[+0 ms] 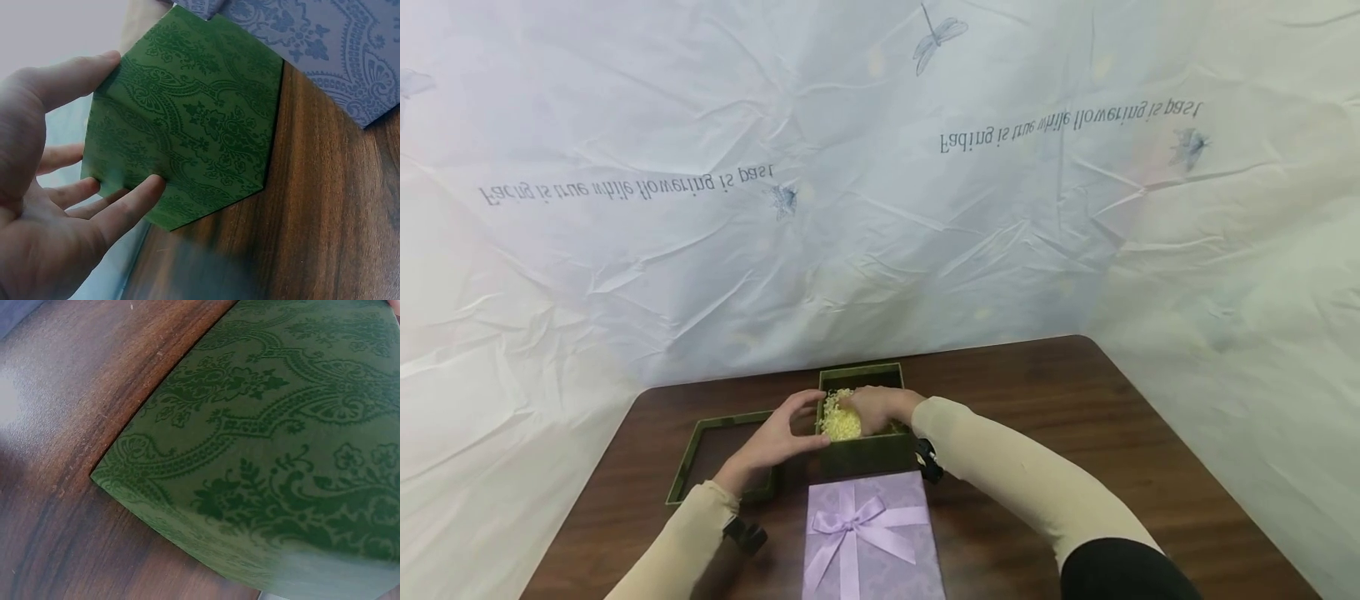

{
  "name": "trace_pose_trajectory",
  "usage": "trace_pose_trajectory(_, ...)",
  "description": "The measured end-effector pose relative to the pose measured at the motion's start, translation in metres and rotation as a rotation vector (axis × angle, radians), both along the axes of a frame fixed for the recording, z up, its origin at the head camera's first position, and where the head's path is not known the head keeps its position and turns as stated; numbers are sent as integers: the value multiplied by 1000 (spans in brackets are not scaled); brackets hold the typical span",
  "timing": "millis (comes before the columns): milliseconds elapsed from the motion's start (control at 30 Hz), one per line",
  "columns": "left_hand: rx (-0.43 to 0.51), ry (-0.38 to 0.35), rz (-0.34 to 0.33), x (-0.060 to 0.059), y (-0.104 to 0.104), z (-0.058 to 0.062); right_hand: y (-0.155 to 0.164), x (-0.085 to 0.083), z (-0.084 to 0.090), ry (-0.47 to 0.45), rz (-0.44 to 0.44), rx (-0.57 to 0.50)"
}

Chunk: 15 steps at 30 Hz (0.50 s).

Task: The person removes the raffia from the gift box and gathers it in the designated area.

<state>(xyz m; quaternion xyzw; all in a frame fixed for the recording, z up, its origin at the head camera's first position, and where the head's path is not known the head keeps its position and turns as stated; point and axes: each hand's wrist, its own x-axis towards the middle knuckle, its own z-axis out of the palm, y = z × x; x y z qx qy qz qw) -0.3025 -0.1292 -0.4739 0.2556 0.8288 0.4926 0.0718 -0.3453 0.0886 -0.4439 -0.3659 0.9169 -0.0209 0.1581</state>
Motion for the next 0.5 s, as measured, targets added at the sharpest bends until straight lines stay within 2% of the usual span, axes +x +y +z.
trace_pose_trajectory(500, -26, 23, -5, -3, 2, 3, -1, 1, 0, 2, -44, 60)
